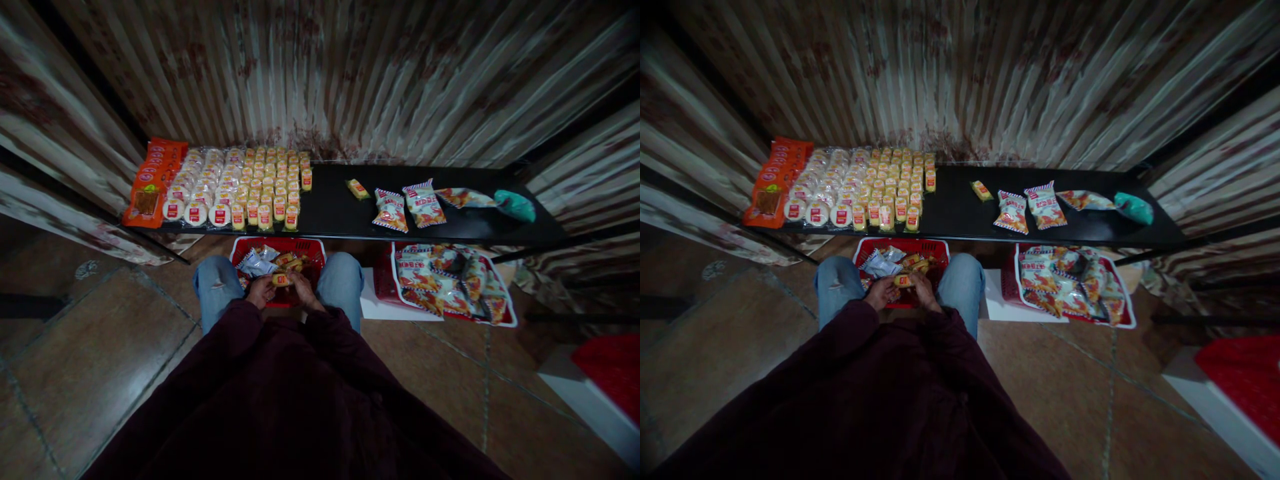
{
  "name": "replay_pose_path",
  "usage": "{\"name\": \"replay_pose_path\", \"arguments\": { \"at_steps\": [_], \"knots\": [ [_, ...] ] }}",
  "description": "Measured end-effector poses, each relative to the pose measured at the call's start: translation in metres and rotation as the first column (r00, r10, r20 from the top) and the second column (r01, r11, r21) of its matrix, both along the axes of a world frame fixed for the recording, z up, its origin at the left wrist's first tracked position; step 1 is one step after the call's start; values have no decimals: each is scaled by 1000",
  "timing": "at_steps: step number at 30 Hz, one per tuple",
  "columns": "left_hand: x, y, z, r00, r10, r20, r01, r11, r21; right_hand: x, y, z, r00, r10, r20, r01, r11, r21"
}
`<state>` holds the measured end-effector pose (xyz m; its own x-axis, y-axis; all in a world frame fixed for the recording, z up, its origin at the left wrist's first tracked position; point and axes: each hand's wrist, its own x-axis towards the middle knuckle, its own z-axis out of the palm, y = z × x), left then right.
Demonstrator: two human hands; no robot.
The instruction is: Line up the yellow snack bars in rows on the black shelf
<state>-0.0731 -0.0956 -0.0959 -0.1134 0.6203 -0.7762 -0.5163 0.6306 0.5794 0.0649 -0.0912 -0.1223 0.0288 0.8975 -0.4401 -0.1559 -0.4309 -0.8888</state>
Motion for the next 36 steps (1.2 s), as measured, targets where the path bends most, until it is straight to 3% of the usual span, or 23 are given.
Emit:
{"name": "replay_pose_path", "arguments": {
  "at_steps": [4, 7, 18, 25, 36],
  "knots": [
    [1, -2, 5, 998, -41, 42, 38, 997, 65, -2, 4, 13, 973, -180, -146, 167, 981, -96],
    [3, -5, 13, 992, -94, 82, 82, 987, 137, -3, 3, 22, 945, -238, -224, 229, 971, -69],
    [13, -10, 42, 988, -125, 96, 94, 957, 274, 3, -4, 57, 924, -225, -308, 251, 967, 47],
    [14, -15, 54, 981, -192, 25, 171, 922, 348, 2, -6, 71, 904, -264, -338, 285, 958, 15],
    [31, -13, 76, 980, -191, -60, 197, 876, 441, 2, -10, 93, 889, -265, -374, 305, 951, 51]
  ]
}}
